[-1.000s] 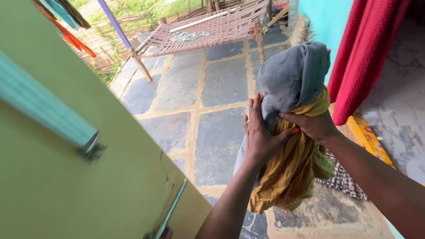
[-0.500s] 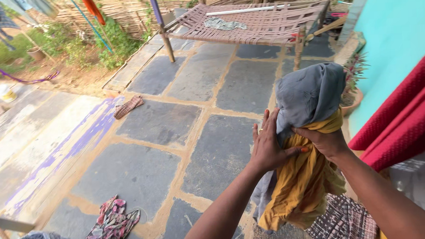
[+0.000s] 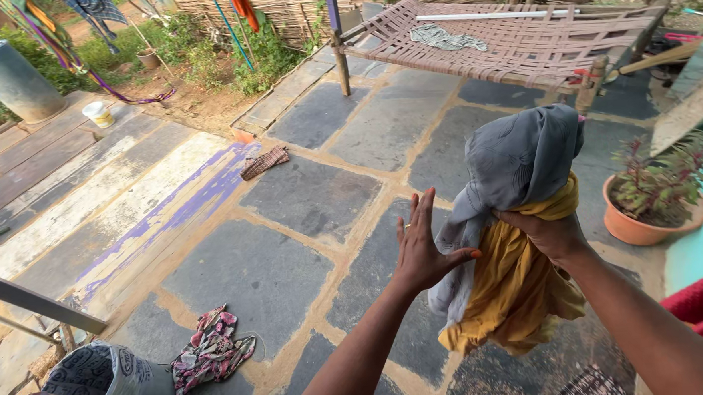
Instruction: The person picks up several pieces of clothing from a line in a bathroom, carries them through a doorway, and places them on top of a washing machine.
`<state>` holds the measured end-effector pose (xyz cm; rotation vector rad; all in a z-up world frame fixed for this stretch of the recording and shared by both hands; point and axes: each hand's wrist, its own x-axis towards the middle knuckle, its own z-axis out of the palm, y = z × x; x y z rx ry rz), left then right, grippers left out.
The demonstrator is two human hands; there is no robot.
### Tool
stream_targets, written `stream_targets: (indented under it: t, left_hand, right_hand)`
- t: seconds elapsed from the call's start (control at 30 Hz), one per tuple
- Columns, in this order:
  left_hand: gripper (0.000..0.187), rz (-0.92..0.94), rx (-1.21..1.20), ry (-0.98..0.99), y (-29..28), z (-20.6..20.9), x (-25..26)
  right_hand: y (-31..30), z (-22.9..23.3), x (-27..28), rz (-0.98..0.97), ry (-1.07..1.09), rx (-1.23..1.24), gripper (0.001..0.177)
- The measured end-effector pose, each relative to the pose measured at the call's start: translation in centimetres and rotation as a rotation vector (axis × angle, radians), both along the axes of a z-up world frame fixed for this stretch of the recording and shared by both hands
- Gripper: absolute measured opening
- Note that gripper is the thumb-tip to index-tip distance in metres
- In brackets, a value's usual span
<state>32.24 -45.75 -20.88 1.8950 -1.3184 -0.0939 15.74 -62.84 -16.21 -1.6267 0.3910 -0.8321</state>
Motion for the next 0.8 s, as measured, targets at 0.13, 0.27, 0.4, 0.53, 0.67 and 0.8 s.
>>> stream_targets:
  t: [0.13, 0.27, 0.4, 0.53, 0.67, 0.8]
  left_hand:
    - [0.141, 0.059, -0.046, -0.005, -0.3, 0.6, 5.5]
    - [0.139, 0.13, -0.095, -0.02, -0.7, 2.2, 12.0]
    - [0.139, 0.197, -0.051, -0.046, -0.5, 3.2, 18.2]
    - [0.135, 0.268, -0.024, -0.061, 0.5, 2.6, 22.4]
    - [0.139, 0.346, 0.02, -0.041, 1.8, 2.2, 26.5]
    - [0.146, 0.475, 0.04, -0.058, 3.7, 1.4, 31.2]
  right_hand:
    - [-1.5, 0.9, 6.2, 0.057, -0.019, 0.067, 0.056]
    - [-2.8, 1.4, 13.7, 0.131, -0.025, 0.11, 0.056]
    - [-3.5, 1.8, 21.1, 0.193, -0.035, 0.075, 0.054]
    - [-3.6, 1.1, 27.6, 0.282, -0.041, 0.154, 0.054]
    - [-2.6, 0.9, 35.1, 0.375, -0.058, 0.157, 0.057]
    - [-1.1, 0.6, 43.3, 0.526, -0.084, 0.191, 0.059]
